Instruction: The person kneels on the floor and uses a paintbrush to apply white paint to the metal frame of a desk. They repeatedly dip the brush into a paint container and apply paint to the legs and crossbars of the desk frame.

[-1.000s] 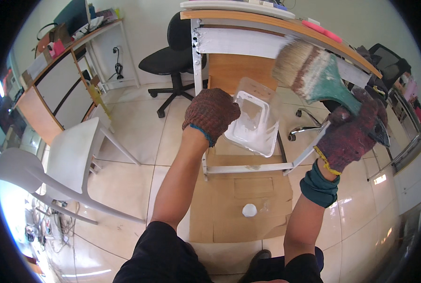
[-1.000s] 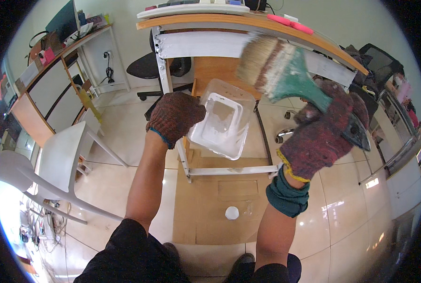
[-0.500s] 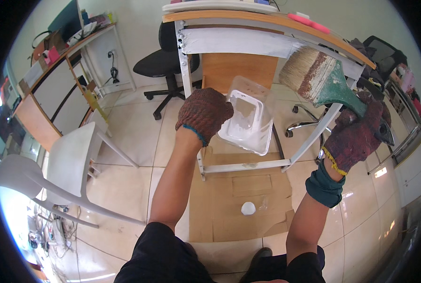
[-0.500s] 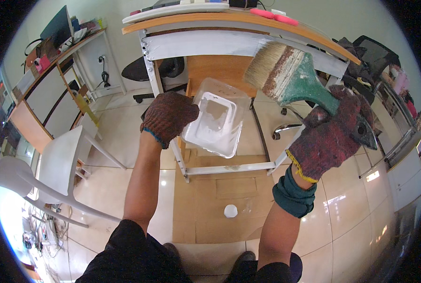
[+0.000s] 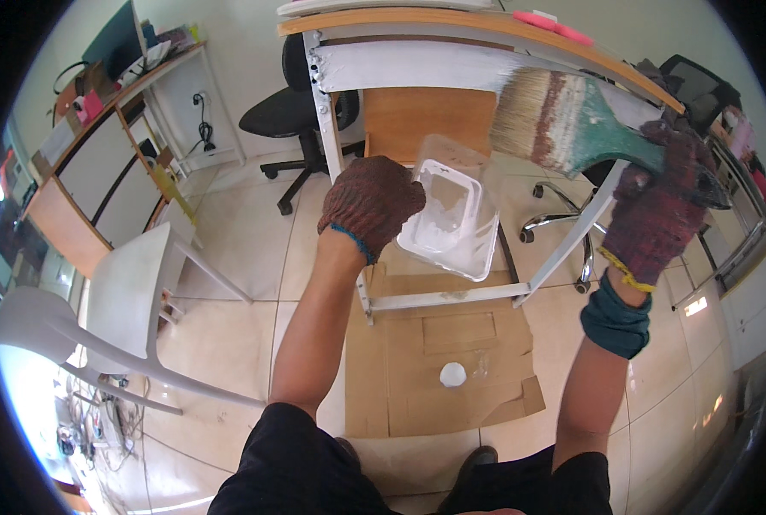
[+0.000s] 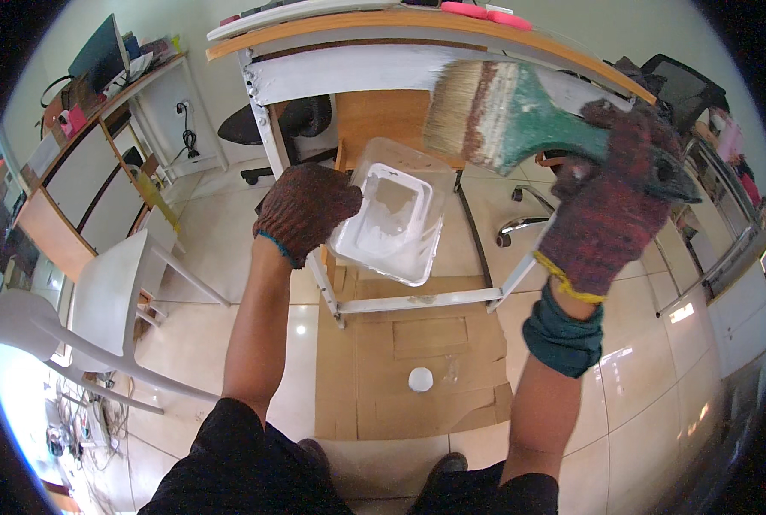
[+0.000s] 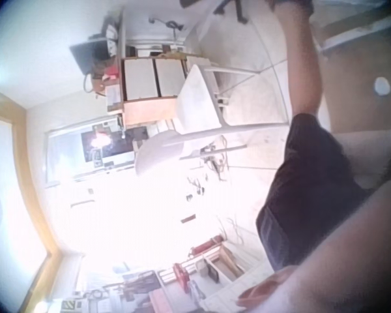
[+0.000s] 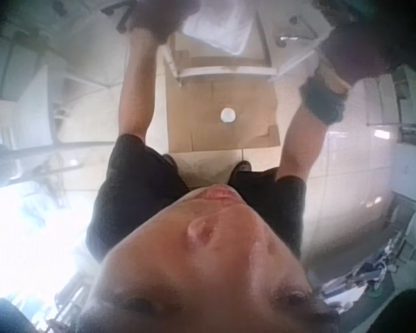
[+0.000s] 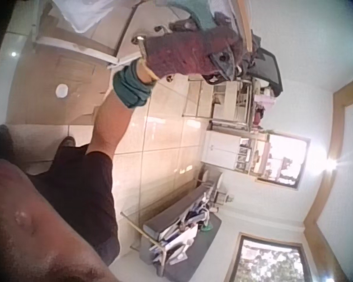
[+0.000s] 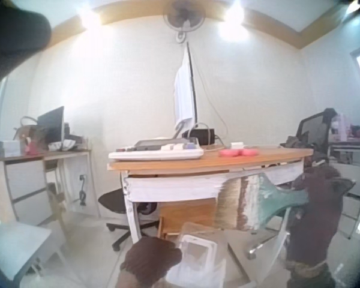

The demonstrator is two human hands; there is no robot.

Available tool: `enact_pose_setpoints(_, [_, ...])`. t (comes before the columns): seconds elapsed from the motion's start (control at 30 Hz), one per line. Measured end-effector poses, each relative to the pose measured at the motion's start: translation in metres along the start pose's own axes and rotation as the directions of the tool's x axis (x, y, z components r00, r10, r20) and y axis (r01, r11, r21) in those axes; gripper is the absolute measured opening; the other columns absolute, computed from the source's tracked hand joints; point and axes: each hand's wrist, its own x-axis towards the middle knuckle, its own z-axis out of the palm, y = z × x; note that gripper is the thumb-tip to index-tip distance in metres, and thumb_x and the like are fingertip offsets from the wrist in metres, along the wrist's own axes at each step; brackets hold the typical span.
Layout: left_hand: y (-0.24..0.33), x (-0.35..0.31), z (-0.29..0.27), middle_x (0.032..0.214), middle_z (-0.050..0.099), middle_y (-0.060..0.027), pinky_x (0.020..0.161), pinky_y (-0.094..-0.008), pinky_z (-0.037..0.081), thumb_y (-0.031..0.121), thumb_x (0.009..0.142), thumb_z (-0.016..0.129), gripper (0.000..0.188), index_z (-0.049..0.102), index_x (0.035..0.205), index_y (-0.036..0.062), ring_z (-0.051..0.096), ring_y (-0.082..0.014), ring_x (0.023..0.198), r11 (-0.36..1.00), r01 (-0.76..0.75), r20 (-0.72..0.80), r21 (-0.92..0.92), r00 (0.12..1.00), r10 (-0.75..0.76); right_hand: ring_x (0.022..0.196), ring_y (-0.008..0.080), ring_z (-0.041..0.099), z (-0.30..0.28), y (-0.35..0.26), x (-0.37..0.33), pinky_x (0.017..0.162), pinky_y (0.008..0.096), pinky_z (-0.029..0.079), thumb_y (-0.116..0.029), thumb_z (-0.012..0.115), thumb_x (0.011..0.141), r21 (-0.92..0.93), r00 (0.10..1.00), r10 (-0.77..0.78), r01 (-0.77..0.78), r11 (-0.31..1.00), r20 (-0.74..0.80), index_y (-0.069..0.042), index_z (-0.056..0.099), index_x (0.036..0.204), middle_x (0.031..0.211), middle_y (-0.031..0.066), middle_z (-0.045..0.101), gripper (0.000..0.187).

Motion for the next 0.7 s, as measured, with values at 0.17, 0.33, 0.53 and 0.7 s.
enact_pose_setpoints(0.17, [0.012, -0.002, -0.006, 0.071, 0.061, -0.0148, 0.065, -0.0422, 0.049, 0.028, 0.076, 0.054, 0.024, 0.062, 0.071, 0.0056, 0.060, -0.0339, 0.069, 0.989, 0.094, 0.051, -0.112, 0.995, -0.089, 0.107, 0.0303, 0.055, -0.028, 0.013, -0.002, 0.089, 0.0379, 0.046, -0.007, 0.063, 0.075, -0.466, 0.919, -0.375, 0.385, 0.797, 0.117, -0.006, 0.050, 0.124, 0.116, 0.0132, 0.058, 0.051])
enact_pose_setpoints(0.33, [0.004, 0.002, 0.006, 0.076, 0.062, -0.0115, 0.062, -0.0418, 0.049, 0.024, 0.077, 0.056, 0.015, 0.062, 0.078, 0.0100, 0.061, -0.0320, 0.071, 0.997, -0.063, 0.045, 0.036, 0.997, 0.062, 0.109, 0.0306, 0.055, -0.045, 0.027, -0.001, 0.093, 0.0380, 0.044, -0.007, 0.061, 0.077, -0.236, 0.904, -0.305, 0.380, 0.895, 0.300, -0.007, 0.046, 0.130, 0.123, 0.0146, 0.055, 0.055])
enact_pose_setpoints(0.53, [-0.015, -0.013, 0.046, 0.080, 0.063, -0.0107, 0.061, -0.0417, 0.050, 0.027, 0.079, 0.056, 0.016, 0.063, 0.087, 0.0153, 0.062, -0.0319, 0.072, 0.980, -0.196, -0.118, 0.023, 0.973, 0.197, 0.114, 0.0304, 0.052, -0.046, 0.026, 0.000, 0.089, 0.0402, 0.045, -0.004, 0.060, 0.076, -0.277, 0.824, -0.382, 0.516, 0.810, 0.418, -0.007, 0.052, 0.123, 0.120, 0.0185, 0.056, 0.048])
enact_pose_setpoints(0.7, [0.017, -0.023, 0.016, 0.069, 0.061, -0.0165, 0.063, -0.0433, 0.050, 0.035, 0.083, 0.050, 0.028, 0.064, 0.083, 0.0105, 0.061, -0.0357, 0.065, 0.963, 0.188, 0.162, -0.195, 0.974, -0.158, 0.058, 0.0113, 0.051, -0.024, 0.013, -0.001, 0.049, 0.0231, 0.039, -0.018, 0.060, 0.081, 0.266, 0.874, 0.200, -0.341, 0.902, 0.442, -0.007, 0.054, 0.116, 0.089, 0.0112, 0.059, 0.037])
